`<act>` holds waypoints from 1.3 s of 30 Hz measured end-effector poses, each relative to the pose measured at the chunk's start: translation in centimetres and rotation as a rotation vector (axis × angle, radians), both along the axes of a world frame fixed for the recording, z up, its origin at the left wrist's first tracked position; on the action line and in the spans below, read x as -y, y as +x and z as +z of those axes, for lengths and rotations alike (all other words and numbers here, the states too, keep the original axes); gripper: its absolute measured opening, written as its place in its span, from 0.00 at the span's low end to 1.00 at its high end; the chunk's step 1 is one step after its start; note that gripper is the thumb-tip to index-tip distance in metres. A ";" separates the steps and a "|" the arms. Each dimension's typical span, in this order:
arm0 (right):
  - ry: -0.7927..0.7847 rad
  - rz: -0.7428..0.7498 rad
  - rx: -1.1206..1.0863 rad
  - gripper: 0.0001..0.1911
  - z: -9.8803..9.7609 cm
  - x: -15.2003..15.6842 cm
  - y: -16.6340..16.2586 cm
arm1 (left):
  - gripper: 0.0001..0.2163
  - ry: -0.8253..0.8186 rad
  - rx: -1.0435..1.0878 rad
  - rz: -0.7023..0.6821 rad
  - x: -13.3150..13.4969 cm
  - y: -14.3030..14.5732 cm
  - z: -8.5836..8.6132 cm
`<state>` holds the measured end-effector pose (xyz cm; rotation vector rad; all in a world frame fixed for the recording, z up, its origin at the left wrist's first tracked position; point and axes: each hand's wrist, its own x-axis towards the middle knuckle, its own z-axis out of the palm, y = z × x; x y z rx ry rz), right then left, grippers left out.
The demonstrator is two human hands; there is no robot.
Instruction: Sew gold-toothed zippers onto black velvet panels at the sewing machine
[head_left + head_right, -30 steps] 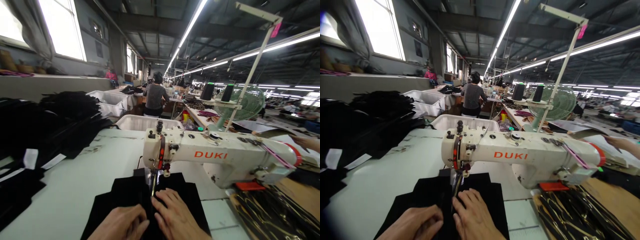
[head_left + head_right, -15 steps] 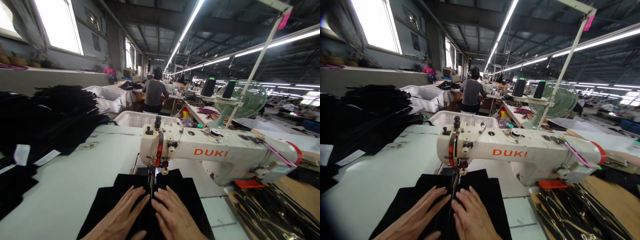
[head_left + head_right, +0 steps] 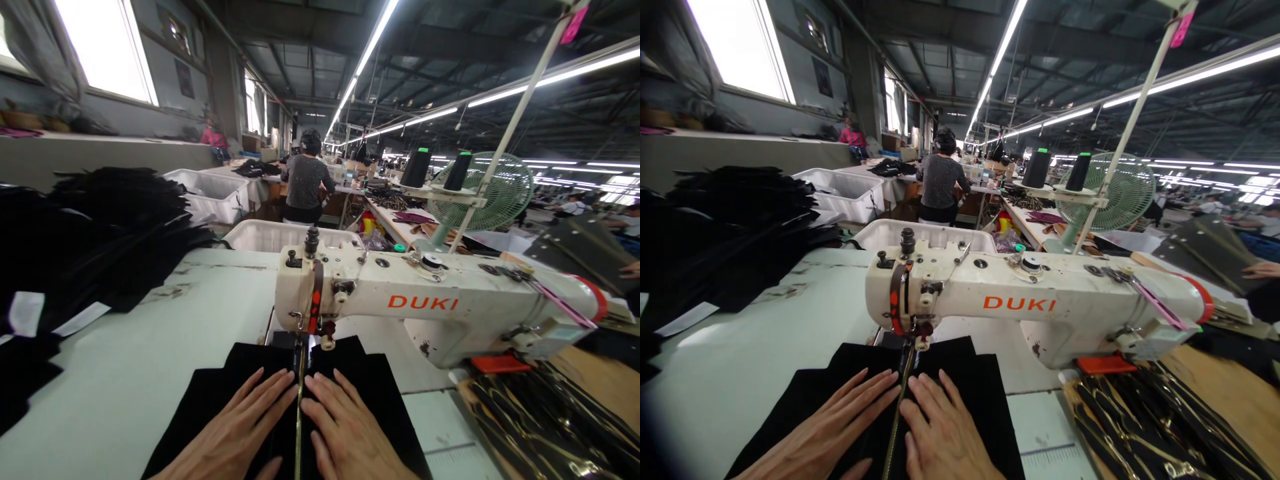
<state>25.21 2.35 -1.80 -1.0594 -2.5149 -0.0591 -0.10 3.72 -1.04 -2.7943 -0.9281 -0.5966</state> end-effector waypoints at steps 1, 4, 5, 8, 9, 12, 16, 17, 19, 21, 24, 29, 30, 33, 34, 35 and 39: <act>0.002 0.001 0.002 0.20 0.0 0.0 0.0 | 0.40 -0.009 0.009 -0.001 -0.1 0.0 0.0; -0.001 0.000 0.008 0.23 0.0 -0.2 0.1 | 0.40 -0.017 0.003 -0.008 -0.2 0.2 0.1; -0.002 -0.001 0.012 0.24 0.0 -0.3 0.1 | 0.39 -0.010 -0.008 -0.011 -0.3 0.2 0.2; 0.015 0.002 0.026 0.25 0.0 -0.6 0.2 | 0.37 0.034 -0.038 -0.022 -0.5 0.4 0.5; 0.019 0.005 0.033 0.25 -0.1 -0.6 0.2 | 0.36 0.047 -0.042 -0.021 -0.5 0.5 0.6; 0.005 0.015 0.052 0.26 -0.4 -0.9 0.3 | 0.36 0.045 -0.023 -0.020 -0.6 0.7 0.6; -0.017 0.007 0.043 0.28 -0.9 -1.0 0.3 | 0.37 -0.007 0.019 -0.030 -0.6 0.8 0.5; -0.017 0.008 0.041 0.28 -0.9 -1.1 0.3 | 0.38 -0.014 0.015 -0.033 -0.6 0.7 0.4; -0.009 0.012 0.031 0.28 -0.7 -1.3 0.2 | 0.38 -0.020 -0.006 -0.043 -0.8 0.7 0.4; 0.009 0.003 0.012 0.28 -0.4 -1.8 0.0 | 0.37 -0.027 -0.021 -0.030 -1.3 0.8 0.5; 0.041 -0.040 -0.027 0.28 0.2 -2.7 -0.1 | 0.34 -0.039 -0.015 0.020 -2.2 1.1 0.7; 0.101 0.001 -0.017 0.26 0.8 -3.5 0.0 | 0.33 0.041 -0.044 0.015 -2.9 1.3 0.9; 0.108 0.010 -0.007 0.25 0.7 -3.5 0.1 | 0.33 0.062 -0.049 0.007 -2.8 1.4 0.9; 0.130 0.008 0.013 0.24 0.4 -3.5 0.3 | 0.34 0.098 -0.035 -0.011 -2.8 1.3 0.5; 0.141 0.007 0.019 0.24 0.3 -3.6 0.3 | 0.35 0.099 -0.026 -0.011 -2.8 1.3 0.3; 0.151 0.008 0.026 0.24 0.1 -3.7 0.4 | 0.35 0.099 -0.016 -0.015 -2.9 1.3 0.1; 0.197 0.017 0.034 0.23 -1.0 -4.2 0.4 | 0.37 0.062 -0.024 -0.038 -3.5 0.8 -1.2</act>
